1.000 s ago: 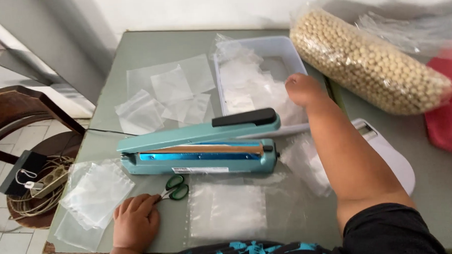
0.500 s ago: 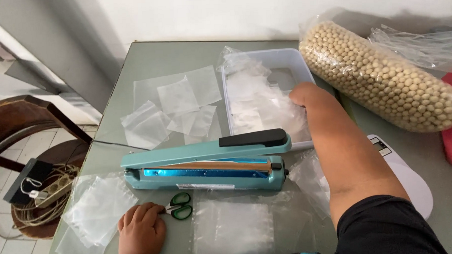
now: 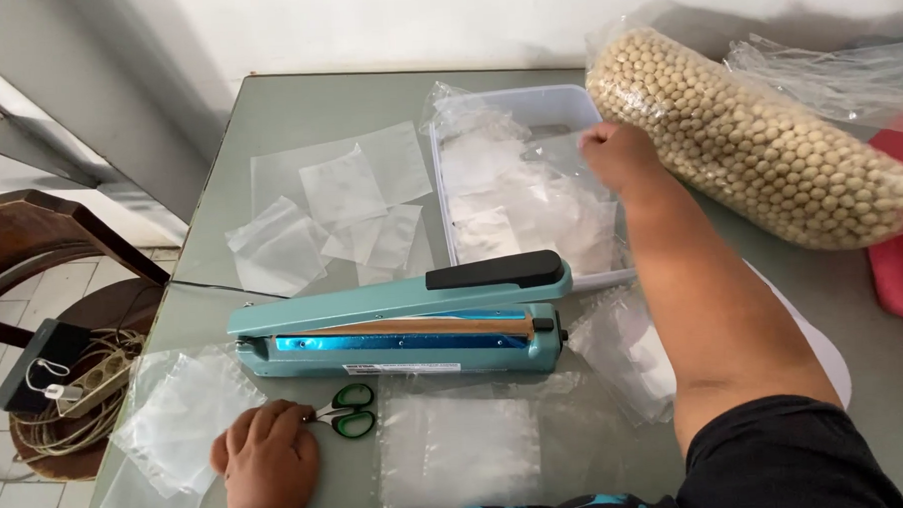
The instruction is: Cutting large plastic bags into smaller pieces and sealing them to create small pouches using a heat sealer and scissors.
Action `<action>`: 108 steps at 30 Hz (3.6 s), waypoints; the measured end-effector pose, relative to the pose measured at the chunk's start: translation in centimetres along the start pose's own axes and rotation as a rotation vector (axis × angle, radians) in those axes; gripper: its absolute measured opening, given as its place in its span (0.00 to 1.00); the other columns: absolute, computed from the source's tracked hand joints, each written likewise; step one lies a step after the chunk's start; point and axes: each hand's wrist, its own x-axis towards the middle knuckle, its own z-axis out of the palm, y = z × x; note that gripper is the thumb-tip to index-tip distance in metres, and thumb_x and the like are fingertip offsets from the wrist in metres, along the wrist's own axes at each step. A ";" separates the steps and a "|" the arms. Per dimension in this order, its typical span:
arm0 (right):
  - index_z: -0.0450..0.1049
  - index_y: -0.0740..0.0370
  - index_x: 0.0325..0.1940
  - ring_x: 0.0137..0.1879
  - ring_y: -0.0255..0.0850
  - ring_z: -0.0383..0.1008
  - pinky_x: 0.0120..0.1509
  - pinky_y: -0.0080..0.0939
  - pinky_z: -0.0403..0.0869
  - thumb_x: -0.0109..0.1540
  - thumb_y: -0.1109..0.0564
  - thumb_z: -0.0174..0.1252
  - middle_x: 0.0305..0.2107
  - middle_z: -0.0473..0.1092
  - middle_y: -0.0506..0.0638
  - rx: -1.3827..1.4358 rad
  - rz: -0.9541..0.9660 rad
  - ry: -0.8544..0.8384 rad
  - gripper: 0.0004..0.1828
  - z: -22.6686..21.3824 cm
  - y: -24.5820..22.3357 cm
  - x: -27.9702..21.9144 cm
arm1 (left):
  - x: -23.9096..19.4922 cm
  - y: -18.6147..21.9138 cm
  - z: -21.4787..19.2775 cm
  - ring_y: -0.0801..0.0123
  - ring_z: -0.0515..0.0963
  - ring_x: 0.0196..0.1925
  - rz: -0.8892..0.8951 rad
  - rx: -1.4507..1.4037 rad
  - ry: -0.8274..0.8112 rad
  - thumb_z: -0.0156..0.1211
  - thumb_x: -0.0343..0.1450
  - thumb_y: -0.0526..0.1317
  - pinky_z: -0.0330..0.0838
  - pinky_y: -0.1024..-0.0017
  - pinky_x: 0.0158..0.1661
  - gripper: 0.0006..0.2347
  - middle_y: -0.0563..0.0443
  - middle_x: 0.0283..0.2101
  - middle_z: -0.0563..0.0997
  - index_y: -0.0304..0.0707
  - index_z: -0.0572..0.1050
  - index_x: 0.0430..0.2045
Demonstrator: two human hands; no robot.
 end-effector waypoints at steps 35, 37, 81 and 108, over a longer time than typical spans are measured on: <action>0.66 0.49 0.68 0.27 0.27 0.66 0.34 0.26 0.69 0.63 0.55 0.68 0.33 0.80 0.43 0.327 -1.046 -0.196 0.30 -7.0 -4.7 -32.2 | 3.4 23.1 -17.2 0.69 0.72 0.29 0.945 -1.137 -0.524 0.49 0.77 0.47 0.67 0.70 0.32 0.14 0.54 0.29 0.76 0.37 0.78 0.39; 0.64 0.48 0.71 0.25 0.27 0.58 0.30 0.26 0.65 0.61 0.55 0.72 0.34 0.80 0.43 0.369 -1.025 -0.179 0.36 -7.7 -4.8 -32.3 | 3.7 23.5 -17.4 0.69 0.76 0.29 0.948 -1.154 -0.466 0.48 0.79 0.42 0.69 0.71 0.32 0.12 0.54 0.27 0.78 0.38 0.80 0.37; 0.80 0.53 0.56 0.37 0.24 0.80 0.21 0.26 0.72 0.51 0.50 0.72 0.33 0.84 0.42 0.242 -0.525 -0.399 0.29 -4.0 -4.5 -26.9 | 7.4 20.1 -13.2 0.75 0.75 0.21 0.341 -1.494 0.029 0.53 0.78 0.38 0.74 0.76 0.28 0.09 0.44 0.40 0.84 0.37 0.76 0.28; 0.80 0.59 0.34 0.33 0.34 0.78 0.39 0.32 0.76 0.64 0.56 0.58 0.27 0.76 0.45 0.315 -0.939 -0.481 0.08 -2.5 -7.4 -26.7 | 4.7 22.4 -5.8 0.76 0.59 0.25 -0.068 -2.050 -2.328 0.46 0.69 0.63 0.57 0.77 0.29 0.19 0.61 0.27 0.59 0.49 0.68 0.30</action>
